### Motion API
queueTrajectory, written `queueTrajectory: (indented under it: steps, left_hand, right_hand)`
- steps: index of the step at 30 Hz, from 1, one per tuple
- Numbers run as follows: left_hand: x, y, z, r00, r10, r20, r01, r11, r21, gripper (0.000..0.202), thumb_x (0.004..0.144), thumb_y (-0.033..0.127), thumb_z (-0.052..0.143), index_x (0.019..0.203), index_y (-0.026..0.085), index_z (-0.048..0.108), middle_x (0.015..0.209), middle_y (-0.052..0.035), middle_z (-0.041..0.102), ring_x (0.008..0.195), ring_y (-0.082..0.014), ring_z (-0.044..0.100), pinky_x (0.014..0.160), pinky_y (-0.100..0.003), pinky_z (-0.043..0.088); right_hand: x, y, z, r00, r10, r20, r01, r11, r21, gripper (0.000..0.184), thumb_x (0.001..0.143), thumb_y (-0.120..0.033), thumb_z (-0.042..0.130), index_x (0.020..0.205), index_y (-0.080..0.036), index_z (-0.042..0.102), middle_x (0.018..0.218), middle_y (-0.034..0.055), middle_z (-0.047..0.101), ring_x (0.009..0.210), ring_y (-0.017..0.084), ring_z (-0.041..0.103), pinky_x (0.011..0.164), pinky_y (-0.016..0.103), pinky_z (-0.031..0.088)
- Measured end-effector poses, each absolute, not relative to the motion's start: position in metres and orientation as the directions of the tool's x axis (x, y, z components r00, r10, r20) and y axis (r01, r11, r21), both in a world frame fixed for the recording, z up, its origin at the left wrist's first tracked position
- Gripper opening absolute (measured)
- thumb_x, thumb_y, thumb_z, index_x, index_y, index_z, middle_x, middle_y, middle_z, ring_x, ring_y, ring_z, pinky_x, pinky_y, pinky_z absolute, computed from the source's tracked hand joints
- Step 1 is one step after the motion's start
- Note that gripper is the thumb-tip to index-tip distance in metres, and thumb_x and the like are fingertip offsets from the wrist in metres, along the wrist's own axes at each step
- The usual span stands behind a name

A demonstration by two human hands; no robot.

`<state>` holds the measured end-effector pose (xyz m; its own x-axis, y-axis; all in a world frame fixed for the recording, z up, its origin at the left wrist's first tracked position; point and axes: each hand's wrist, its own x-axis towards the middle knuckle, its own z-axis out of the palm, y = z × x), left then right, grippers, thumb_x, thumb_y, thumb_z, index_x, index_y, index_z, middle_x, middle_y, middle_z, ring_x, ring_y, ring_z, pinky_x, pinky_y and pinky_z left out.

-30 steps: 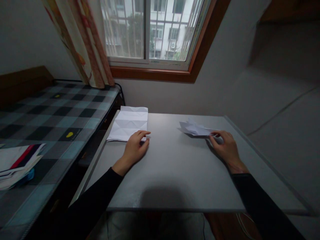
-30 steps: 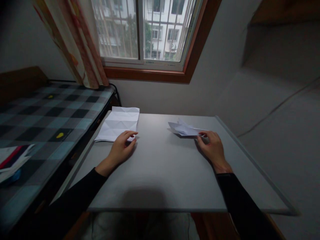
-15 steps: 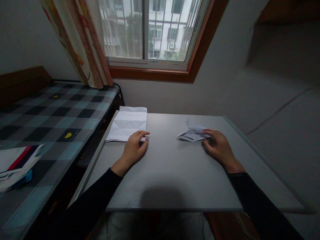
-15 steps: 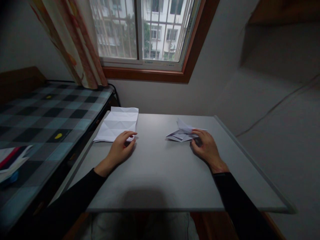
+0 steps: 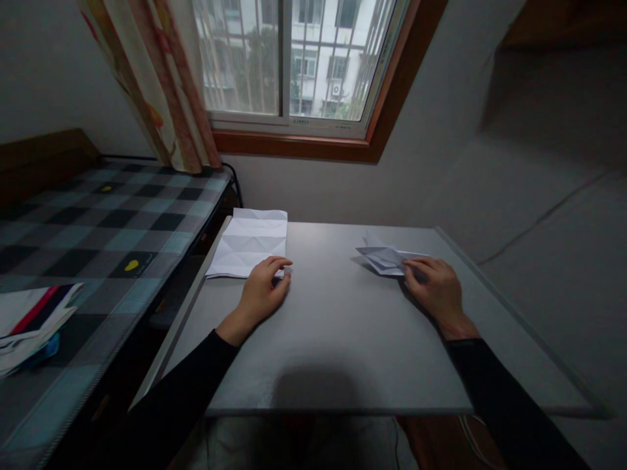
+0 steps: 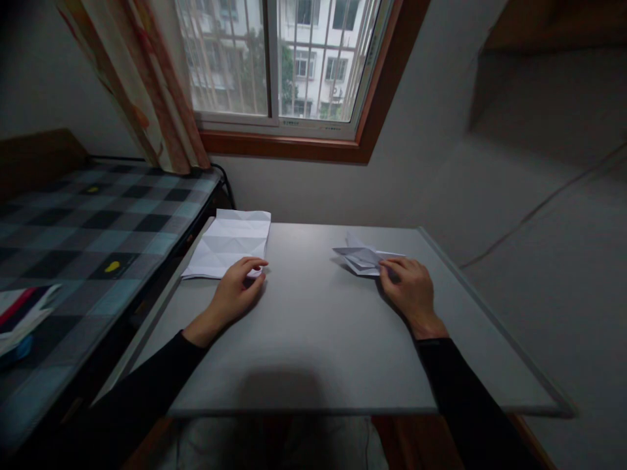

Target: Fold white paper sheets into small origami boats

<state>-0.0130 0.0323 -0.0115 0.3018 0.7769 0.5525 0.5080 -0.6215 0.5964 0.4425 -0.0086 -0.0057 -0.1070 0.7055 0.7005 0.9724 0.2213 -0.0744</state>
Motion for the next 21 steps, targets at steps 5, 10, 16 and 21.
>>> queueTrajectory:
  steps: [5, 10, 16, 21]
  left_hand:
    - [-0.013, 0.032, -0.01, 0.301, 0.781, 0.547, 0.513, -0.617, 0.597, 0.024, 0.103, 0.02, 0.064, 0.126, 0.024, 0.072, 0.127, -0.0102, 0.077, 0.121, -0.0285, 0.073, 0.109, -0.049, 0.059]
    - [-0.013, 0.032, -0.01, 0.303, 0.78, 0.548, 0.506, -0.619, 0.601, 0.023, 0.104, 0.021, 0.064, 0.126, 0.024, 0.072, 0.127, -0.0103, 0.077, 0.121, -0.0283, 0.073, 0.109, -0.049, 0.059]
    - [-0.014, 0.033, -0.011, 0.308, 0.774, 0.553, 0.514, -0.624, 0.588, 0.023, 0.103, 0.021, 0.065, 0.124, 0.025, 0.073, 0.127, -0.0097, 0.077, 0.121, -0.0284, 0.073, 0.107, -0.048, 0.059]
    - [-0.017, 0.033, -0.009, 0.319, 0.768, 0.555, 0.617, -0.613, 0.494, 0.023, 0.103, 0.024, 0.066, 0.125, 0.025, 0.073, 0.132, -0.0102, 0.077, 0.124, -0.0318, 0.072, 0.108, -0.051, 0.057]
  right_hand:
    - [0.44, -0.013, -0.001, -0.081, 0.679, 0.73, 0.989, 0.147, -0.027, 0.022, 0.102, -0.038, 0.069, 0.105, -0.022, 0.084, 0.103, 0.012, 0.082, 0.094, 0.032, 0.073, 0.087, 0.048, 0.056]
    - [0.435, -0.015, 0.001, -0.122, 0.715, 0.689, 0.979, 0.2, -0.035, 0.019, 0.1, -0.04, 0.071, 0.102, -0.024, 0.082, 0.112, 0.0115, 0.081, 0.1, 0.033, 0.073, 0.09, 0.05, 0.057]
    - [0.429, -0.015, 0.003, -0.156, 0.735, 0.66, 0.961, 0.268, -0.071, 0.015, 0.097, -0.034, 0.071, 0.105, -0.024, 0.08, 0.122, 0.0131, 0.08, 0.11, 0.037, 0.073, 0.1, 0.057, 0.057]
    - [0.406, -0.019, 0.006, -0.2, 0.722, 0.662, 0.931, 0.351, -0.102, 0.016, 0.097, -0.028, 0.071, 0.11, -0.026, 0.079, 0.126, 0.0126, 0.08, 0.119, 0.039, 0.072, 0.106, 0.06, 0.056]
